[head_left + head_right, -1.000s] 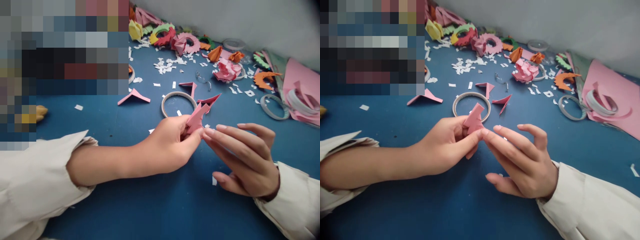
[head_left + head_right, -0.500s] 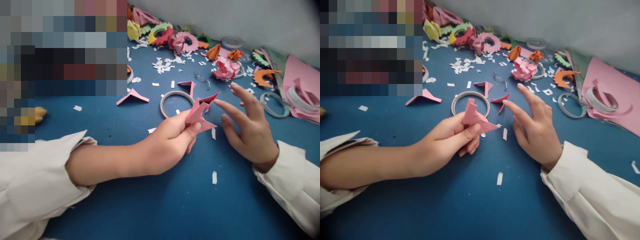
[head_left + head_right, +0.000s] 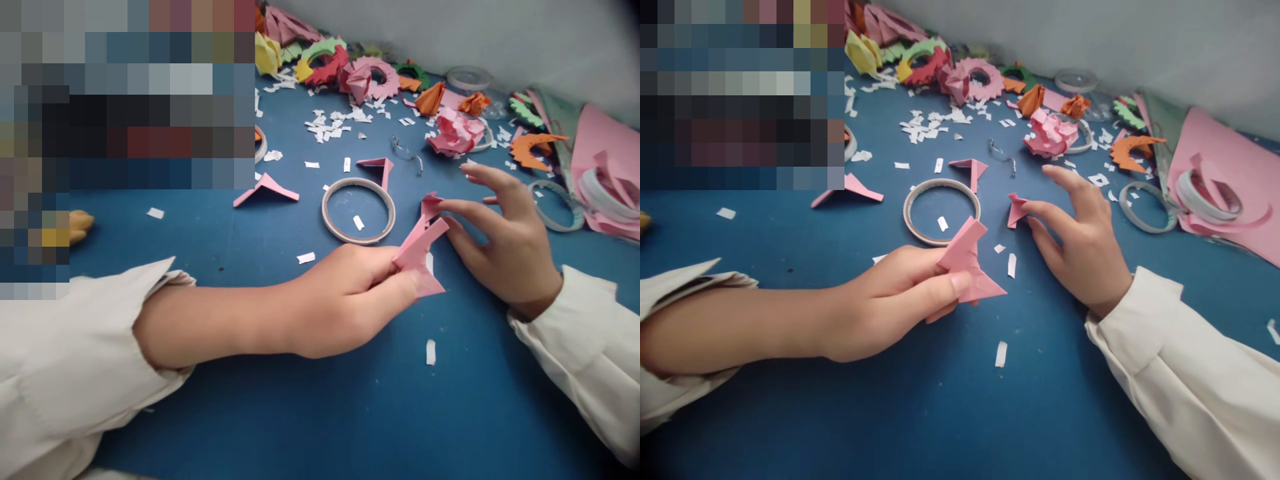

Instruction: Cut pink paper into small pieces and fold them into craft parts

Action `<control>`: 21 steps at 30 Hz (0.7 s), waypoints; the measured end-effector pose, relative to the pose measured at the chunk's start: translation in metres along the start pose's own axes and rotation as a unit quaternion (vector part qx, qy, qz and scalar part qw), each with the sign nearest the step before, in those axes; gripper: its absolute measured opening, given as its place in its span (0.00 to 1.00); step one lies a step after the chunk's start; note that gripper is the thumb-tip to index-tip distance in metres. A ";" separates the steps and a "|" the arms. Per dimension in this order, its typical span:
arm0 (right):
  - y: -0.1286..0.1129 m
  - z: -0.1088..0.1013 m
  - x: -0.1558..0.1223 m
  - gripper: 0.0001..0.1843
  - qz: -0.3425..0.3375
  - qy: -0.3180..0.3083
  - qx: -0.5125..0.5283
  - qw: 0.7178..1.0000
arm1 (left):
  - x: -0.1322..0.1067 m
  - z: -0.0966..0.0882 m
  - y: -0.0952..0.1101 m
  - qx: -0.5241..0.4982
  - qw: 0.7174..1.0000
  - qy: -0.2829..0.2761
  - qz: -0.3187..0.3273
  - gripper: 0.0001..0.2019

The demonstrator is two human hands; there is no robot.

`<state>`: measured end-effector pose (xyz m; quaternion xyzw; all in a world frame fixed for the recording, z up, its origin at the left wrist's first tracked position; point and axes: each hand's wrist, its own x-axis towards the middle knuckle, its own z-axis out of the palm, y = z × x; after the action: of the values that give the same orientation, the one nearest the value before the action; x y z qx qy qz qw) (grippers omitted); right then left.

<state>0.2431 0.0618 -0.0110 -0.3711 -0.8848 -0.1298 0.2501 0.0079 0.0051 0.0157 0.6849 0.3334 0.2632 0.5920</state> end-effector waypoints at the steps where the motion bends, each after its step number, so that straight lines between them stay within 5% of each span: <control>1: 0.001 0.001 0.000 0.09 -0.010 -0.001 0.005 1.000 | 0.000 0.000 0.000 0.011 1.000 -0.009 0.002 0.15; 6: 0.003 0.002 0.000 0.13 -0.025 -0.023 0.019 0.999 | -0.001 -0.001 0.000 0.027 1.000 -0.001 0.008 0.16; 11: -0.007 -0.005 0.002 0.15 0.004 0.015 -0.013 1.000 | -0.004 0.003 -0.005 0.156 0.981 0.102 0.059 0.20; 17: -0.008 -0.006 0.002 0.05 -0.020 0.065 -0.016 0.998 | -0.010 0.003 -0.016 0.479 0.840 0.160 0.201 0.23; 21: -0.008 -0.008 0.000 0.07 0.003 0.114 -0.036 0.993 | -0.012 0.000 -0.015 0.565 0.728 0.203 0.333 0.20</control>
<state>0.2401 0.0525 -0.0042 -0.3654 -0.8441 -0.2023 0.3362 -0.0016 -0.0032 0.0012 0.8902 0.2831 0.3392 -0.1111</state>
